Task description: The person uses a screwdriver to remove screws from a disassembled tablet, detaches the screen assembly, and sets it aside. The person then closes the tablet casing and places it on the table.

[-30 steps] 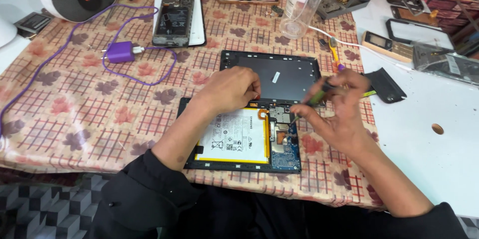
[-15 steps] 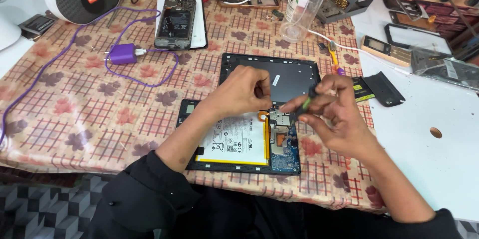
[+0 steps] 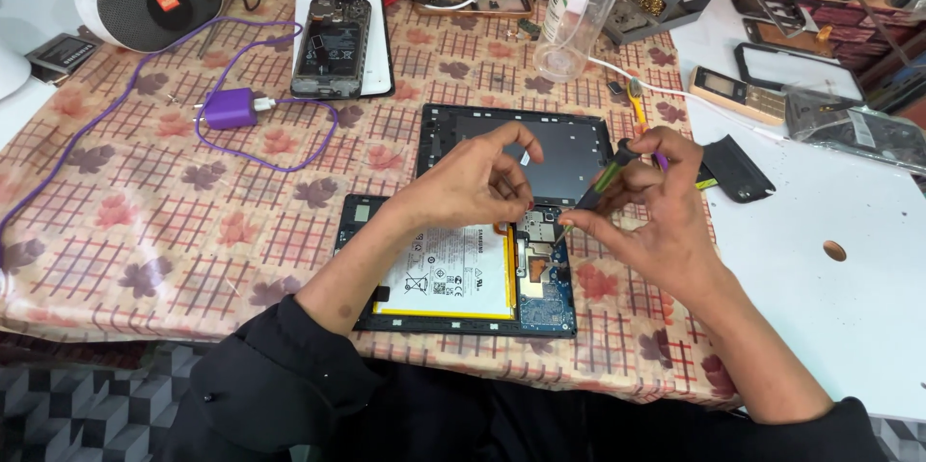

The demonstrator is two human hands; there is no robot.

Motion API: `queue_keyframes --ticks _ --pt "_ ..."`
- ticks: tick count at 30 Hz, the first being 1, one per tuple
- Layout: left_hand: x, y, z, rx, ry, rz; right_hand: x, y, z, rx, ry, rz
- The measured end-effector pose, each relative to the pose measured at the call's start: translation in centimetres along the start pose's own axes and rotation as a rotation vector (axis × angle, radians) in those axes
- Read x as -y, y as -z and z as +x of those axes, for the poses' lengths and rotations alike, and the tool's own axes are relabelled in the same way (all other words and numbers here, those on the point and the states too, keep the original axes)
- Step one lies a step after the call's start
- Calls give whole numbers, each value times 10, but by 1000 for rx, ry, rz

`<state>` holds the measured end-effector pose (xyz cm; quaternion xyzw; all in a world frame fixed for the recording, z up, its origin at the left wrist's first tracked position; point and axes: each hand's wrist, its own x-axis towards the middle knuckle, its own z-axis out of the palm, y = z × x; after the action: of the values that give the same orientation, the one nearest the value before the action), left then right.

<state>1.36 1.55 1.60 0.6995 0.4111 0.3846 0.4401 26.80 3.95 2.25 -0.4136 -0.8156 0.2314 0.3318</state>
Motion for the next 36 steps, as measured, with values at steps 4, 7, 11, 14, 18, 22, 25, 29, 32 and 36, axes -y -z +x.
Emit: queue_keyframes --ticks 4,7,11,14,18,22,25,29,32,36 --pt "7 -2 3 -30 -47 6 -3 -3 -3 190 472 361" --pt "12 -2 6 -39 -155 1 -1 -7 -6 85 328 177" --pt "11 -3 7 -5 -116 -52 3 -7 -5 88 400 165" --pt "9 -2 6 28 -66 -73 2 0 -2 243 577 314" --pt "11 -3 8 49 -105 -55 -2 -3 -1 -12 340 -51" --pt "17 -5 9 164 -66 -225 -3 -8 -4 -4 384 148" --pt "20 -5 7 195 1 -230 -1 -2 -5 67 348 300" --pt "22 -7 9 209 32 -263 4 3 -9 -23 354 426" --pt "23 -6 9 214 41 -280 6 1 -11 -94 394 441" --pt "23 -6 11 226 49 -295 4 -4 -12 -126 433 402"
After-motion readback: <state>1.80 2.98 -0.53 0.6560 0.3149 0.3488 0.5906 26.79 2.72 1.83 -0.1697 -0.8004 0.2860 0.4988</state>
